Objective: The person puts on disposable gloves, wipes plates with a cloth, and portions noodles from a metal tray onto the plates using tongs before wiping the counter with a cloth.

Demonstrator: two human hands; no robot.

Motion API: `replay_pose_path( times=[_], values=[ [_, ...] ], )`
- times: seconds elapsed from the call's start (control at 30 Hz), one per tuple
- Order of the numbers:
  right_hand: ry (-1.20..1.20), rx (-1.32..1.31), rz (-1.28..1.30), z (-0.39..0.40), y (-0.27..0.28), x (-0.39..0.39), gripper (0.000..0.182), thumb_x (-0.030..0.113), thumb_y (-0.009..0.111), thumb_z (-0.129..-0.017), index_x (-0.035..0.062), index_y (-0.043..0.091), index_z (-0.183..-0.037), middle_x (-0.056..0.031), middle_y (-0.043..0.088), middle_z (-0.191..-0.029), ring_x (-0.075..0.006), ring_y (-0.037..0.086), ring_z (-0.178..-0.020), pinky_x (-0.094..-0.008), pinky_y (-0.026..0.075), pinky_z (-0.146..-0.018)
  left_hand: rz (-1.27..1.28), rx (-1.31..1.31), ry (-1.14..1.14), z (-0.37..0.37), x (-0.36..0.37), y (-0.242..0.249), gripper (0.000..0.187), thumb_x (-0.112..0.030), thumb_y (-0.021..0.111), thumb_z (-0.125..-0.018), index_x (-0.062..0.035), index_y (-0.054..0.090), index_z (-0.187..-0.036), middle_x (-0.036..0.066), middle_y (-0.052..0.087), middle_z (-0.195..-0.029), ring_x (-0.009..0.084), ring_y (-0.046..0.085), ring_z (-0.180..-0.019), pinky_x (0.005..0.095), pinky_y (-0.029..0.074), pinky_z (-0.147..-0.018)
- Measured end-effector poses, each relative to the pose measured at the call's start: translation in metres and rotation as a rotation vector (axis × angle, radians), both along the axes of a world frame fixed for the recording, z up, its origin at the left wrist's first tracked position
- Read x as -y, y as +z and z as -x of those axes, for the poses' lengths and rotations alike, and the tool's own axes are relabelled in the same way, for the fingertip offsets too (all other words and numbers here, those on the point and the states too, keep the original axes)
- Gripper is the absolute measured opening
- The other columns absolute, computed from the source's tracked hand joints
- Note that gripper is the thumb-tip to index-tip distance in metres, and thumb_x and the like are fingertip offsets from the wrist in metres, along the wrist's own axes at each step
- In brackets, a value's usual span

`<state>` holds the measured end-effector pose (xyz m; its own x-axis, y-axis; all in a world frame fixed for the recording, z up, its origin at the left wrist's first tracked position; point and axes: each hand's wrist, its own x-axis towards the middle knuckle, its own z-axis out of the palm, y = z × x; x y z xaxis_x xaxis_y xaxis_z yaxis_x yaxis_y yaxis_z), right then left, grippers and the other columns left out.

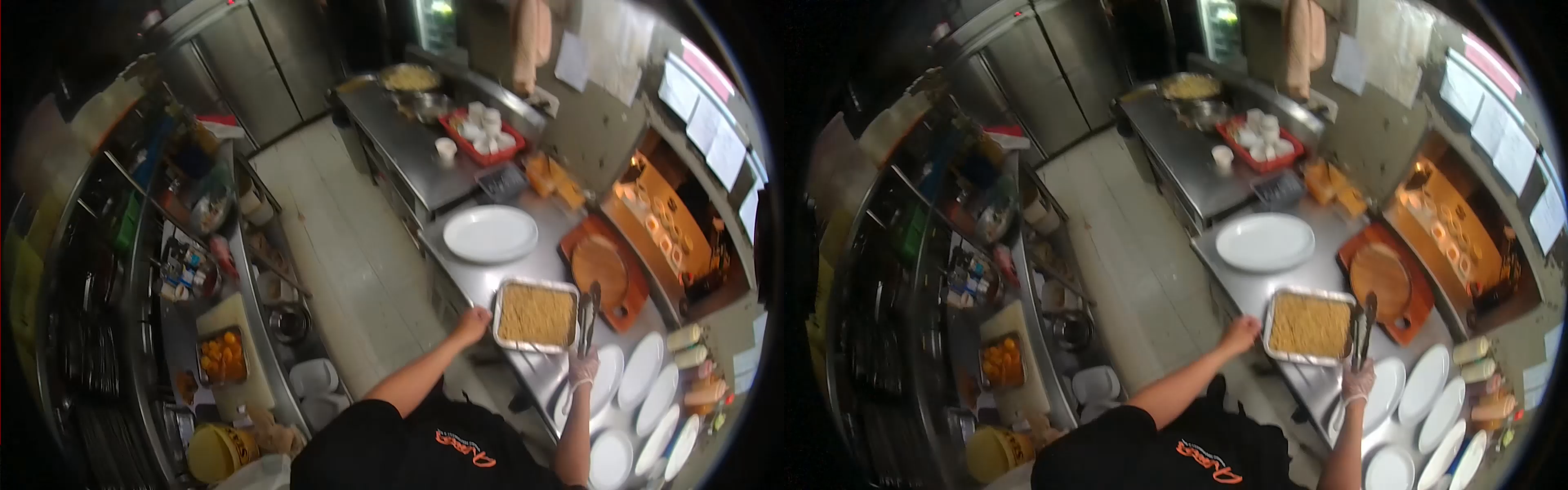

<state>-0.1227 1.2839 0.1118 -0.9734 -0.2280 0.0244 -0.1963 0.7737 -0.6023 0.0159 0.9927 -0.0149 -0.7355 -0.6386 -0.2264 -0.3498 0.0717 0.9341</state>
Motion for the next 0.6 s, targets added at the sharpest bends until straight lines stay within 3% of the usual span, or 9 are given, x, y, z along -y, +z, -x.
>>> replay_pose_path(
  times=[0.03,0.1,0.17,0.23,0.27,0.37,0.4,0.5,0.6],
  values=[
    [-0.01,-0.011,-0.035,0.01,0.004,0.01,0.029,0.018,0.066,-0.078,0.0009,0.058,-0.1,-0.0242,0.066,-0.088,-0.0423,0.064,-0.083,-0.0468,0.049,-0.077,-0.082,0.027,-0.025,0.005,-0.003,0.03,0.03,-0.033,0.057,-0.095,-0.0039,0.061,-0.092,0.011,0.065,-0.077,0.0197,0.06,-0.063,0.0368,0.049,-0.06],
    [-0.067,-0.001,-0.091,0.036,-0.016,0.022,0.029,0.017,0.067,-0.076,0.0004,0.059,-0.098,-0.0219,0.067,-0.085,-0.0376,0.065,-0.08,-0.0448,0.05,-0.074,0.112,-0.044,-0.076,0.02,-0.003,0.008,0.036,-0.037,0.059,-0.093,-0.002,0.059,-0.088,0.015,0.063,-0.077,0.0257,0.06,-0.069,0.0403,0.048,-0.065],
    [-0.065,0.054,-0.082,0.05,-0.029,0.026,0.027,0.015,0.065,-0.073,0.0009,0.06,-0.096,-0.021,0.067,-0.084,-0.0364,0.065,-0.08,-0.0434,0.05,-0.075,0.094,0.087,-0.15,0.024,-0.004,0.016,0.036,-0.038,0.061,-0.088,-0.0017,0.059,-0.088,0.019,0.064,-0.082,0.0316,0.062,-0.076,0.0433,0.048,-0.07],
    [-0.002,0.155,-0.008,0.054,-0.031,0.027,0.025,0.012,0.062,-0.071,0.0024,0.06,-0.094,-0.0213,0.066,-0.085,-0.0385,0.064,-0.082,-0.0427,0.05,-0.078,0.043,0.105,-0.174,0.02,-0.004,0.024,0.034,-0.035,0.061,-0.088,-0.0018,0.057,-0.087,0.02,0.063,-0.083,0.0318,0.06,-0.076,0.0436,0.048,-0.07],
    [-0.025,0.195,0.024,0.054,-0.031,0.027,0.026,0.011,0.061,-0.069,0.0025,0.061,-0.094,-0.0182,0.066,-0.083,-0.0349,0.065,-0.08,-0.0416,0.051,-0.076,0.006,0.124,-0.193,0.016,-0.003,0.028,0.029,-0.03,0.06,-0.088,-0.0014,0.058,-0.087,0.013,0.061,-0.078,0.0237,0.057,-0.072,0.0384,0.047,-0.068],
    [0.0,0.239,-0.007,0.062,-0.055,0.016,0.027,0.01,0.063,-0.068,0.0027,0.061,-0.093,-0.0164,0.066,-0.081,-0.0326,0.065,-0.078,-0.0411,0.052,-0.074,-0.361,-0.135,-0.056,0.01,-0.01,0.001,0.03,-0.029,0.06,-0.088,-0.0002,0.06,-0.093,0.007,0.063,-0.084,0.0181,0.058,-0.078,0.035,0.047,-0.073],
    [-0.008,0.262,0.002,0.05,-0.044,0.02,0.028,0.009,0.065,-0.066,0.003,0.06,-0.092,-0.0153,0.066,-0.079,-0.031,0.066,-0.076,-0.0414,0.052,-0.071,-0.44,-0.047,-0.041,0.003,-0.009,0.012,0.032,-0.028,0.059,-0.089,0.0018,0.061,-0.099,0.005,0.064,-0.093,0.0143,0.058,-0.086,0.0323,0.047,-0.079],
    [0.028,0.26,0.073,0.039,-0.065,0.018,0.026,0.008,0.066,-0.064,0.003,0.061,-0.089,-0.0126,0.065,-0.076,-0.0276,0.064,-0.071,-0.0383,0.052,-0.067,-0.575,-0.17,0.012,-0.015,-0.008,0.013,0.033,-0.028,0.057,-0.093,-0.0003,0.062,-0.11,0.007,0.065,-0.096,0.0141,0.06,-0.088,0.0302,0.048,-0.081],
    [-0.014,0.358,0.195,0.01,-0.02,0.032,0.027,0.007,0.066,-0.063,0.0019,0.061,-0.089,-0.0114,0.064,-0.074,-0.0259,0.063,-0.068,-0.0369,0.052,-0.064,-0.746,-0.242,0.184,-0.025,-0.009,-0.005,0.045,-0.037,0.061,-0.091,-0.0018,0.058,-0.12,0.006,0.063,-0.111,0.0162,0.058,-0.1,0.0303,0.045,-0.089]
  ],
)
